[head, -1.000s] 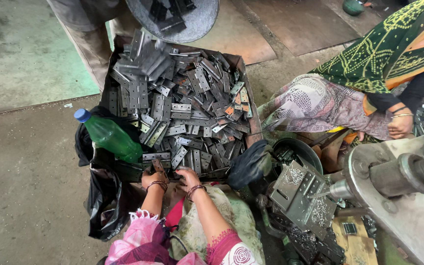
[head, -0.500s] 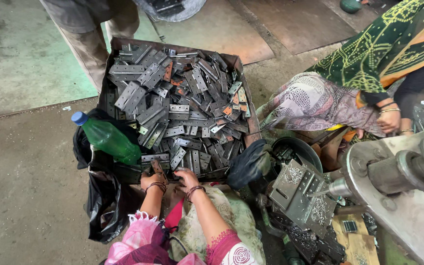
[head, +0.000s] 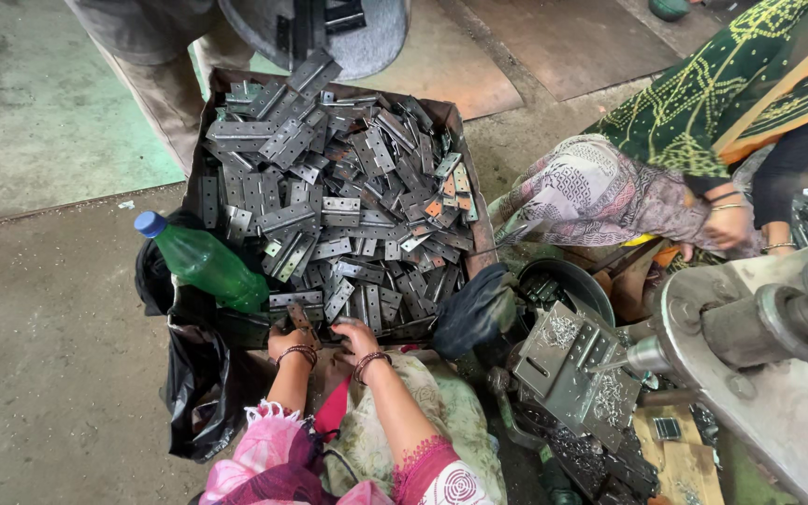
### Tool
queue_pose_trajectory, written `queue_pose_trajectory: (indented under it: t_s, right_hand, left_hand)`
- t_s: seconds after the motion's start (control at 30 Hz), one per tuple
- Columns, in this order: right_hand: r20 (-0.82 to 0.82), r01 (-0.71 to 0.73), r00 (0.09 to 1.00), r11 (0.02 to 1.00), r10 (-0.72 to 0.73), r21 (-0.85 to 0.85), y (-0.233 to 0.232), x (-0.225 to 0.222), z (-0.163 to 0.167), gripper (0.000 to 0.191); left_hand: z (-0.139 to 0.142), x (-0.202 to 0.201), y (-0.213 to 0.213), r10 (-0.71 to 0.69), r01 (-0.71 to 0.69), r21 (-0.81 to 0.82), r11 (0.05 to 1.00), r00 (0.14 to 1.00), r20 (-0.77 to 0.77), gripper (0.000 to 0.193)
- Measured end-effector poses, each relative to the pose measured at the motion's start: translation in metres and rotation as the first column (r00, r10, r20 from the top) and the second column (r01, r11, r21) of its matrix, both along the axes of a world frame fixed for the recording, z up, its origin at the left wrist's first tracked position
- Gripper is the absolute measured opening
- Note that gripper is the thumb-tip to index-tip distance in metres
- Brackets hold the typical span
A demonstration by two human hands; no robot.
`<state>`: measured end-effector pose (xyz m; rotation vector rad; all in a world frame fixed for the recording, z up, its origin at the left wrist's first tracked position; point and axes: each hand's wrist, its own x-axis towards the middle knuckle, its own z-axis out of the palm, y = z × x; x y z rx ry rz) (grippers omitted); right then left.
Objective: The person repeatedly picks small metal parts from a bin, places them on a grinding machine, and operates the machine to grind the parts. After grinding, the parts are returned to the bin. The process is repeated continuously.
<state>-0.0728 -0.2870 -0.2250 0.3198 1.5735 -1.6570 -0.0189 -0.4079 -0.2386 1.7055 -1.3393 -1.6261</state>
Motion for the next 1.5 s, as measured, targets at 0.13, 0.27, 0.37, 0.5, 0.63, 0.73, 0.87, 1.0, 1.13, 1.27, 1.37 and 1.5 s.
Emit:
queue_pose_trajectory:
  t_s: [0.13, 0.27, 0.37, 0.5, 0.63, 0.73, 0.87, 1.0, 1.13, 1.27, 1.37, 1.5]
  right_hand:
    - [0.000, -0.008, 1.000, 1.000, 0.008, 0.003, 0.000, 0.000, -0.001, 0.062]
    - [0.000, -0.009, 1.000, 1.000, 0.009, 0.003, 0.000, -0.001, 0.000, 0.062]
    - [-0.005, -0.009, 1.000, 1.000, 0.009, 0.001, 0.000, 0.000, 0.002, 0.062]
    - [-0.027, -0.025, 0.999, 1.000, 0.025, 0.014, 0.000, 0.003, 0.009, 0.060]
    - [-0.041, -0.019, 0.999, 0.999, 0.021, 0.041, 0.000, 0.008, 0.018, 0.061]
    - [-0.051, 0.011, 0.999, 0.999, -0.009, 0.050, -0.002, 0.011, 0.022, 0.060]
    - [-0.193, 0.004, 0.981, 0.996, 0.013, 0.088, -0.005, 0.015, 0.020, 0.054]
    - [-0.326, -0.030, 0.941, 0.981, 0.093, 0.193, -0.002, 0.018, 0.014, 0.052]
    - [-0.518, -0.034, 0.811, 0.906, 0.272, 0.423, 0.006, 0.029, 0.016, 0.055]
    - [-0.807, -0.051, 0.415, 0.896, 0.420, 0.441, 0.019, 0.056, 0.030, 0.067]
    - [-0.904, -0.034, 0.274, 0.943, 0.328, 0.332, 0.045, 0.082, 0.055, 0.084]
    - [-0.953, 0.223, 0.224, 0.941, 0.205, 0.255, 0.109, 0.099, 0.087, 0.084]
  left_hand:
    - [-0.006, 0.003, -0.002, -0.048, 0.048, -0.014, 0.999, 0.999, 0.000, 0.047]
    - [-0.007, 0.003, -0.002, -0.025, 0.025, 0.009, 1.000, 1.000, -0.017, 0.049]
    - [-0.005, 0.002, -0.001, -0.037, 0.036, -0.046, 0.998, 0.999, -0.015, 0.053]
    - [-0.002, 0.001, 0.000, -0.021, 0.022, 0.024, 0.999, 0.999, -0.035, 0.049]
    - [0.001, 0.003, 0.000, -0.020, 0.018, -0.021, 1.000, 0.994, -0.105, 0.051]
    - [0.009, 0.004, -0.003, -0.024, 0.026, 0.010, 1.000, 0.993, -0.115, 0.050]
    - [0.025, 0.008, -0.007, 0.088, -0.048, 0.125, 0.991, 0.934, -0.347, 0.055]
    - [0.037, 0.020, -0.003, -0.021, 0.034, 0.016, 0.999, 0.867, -0.498, 0.056]
    - [0.036, 0.038, 0.013, 0.017, 0.094, 0.161, 0.982, 0.813, -0.582, 0.060]
    - [0.039, 0.049, 0.027, -0.003, 0.215, 0.312, 0.925, 0.827, -0.561, 0.062]
    - [0.048, 0.047, 0.050, -0.043, 0.323, 0.229, 0.918, 0.657, -0.753, 0.056]
    - [0.080, 0.049, 0.106, -0.436, 0.512, -0.151, 0.846, 0.498, -0.750, 0.059]
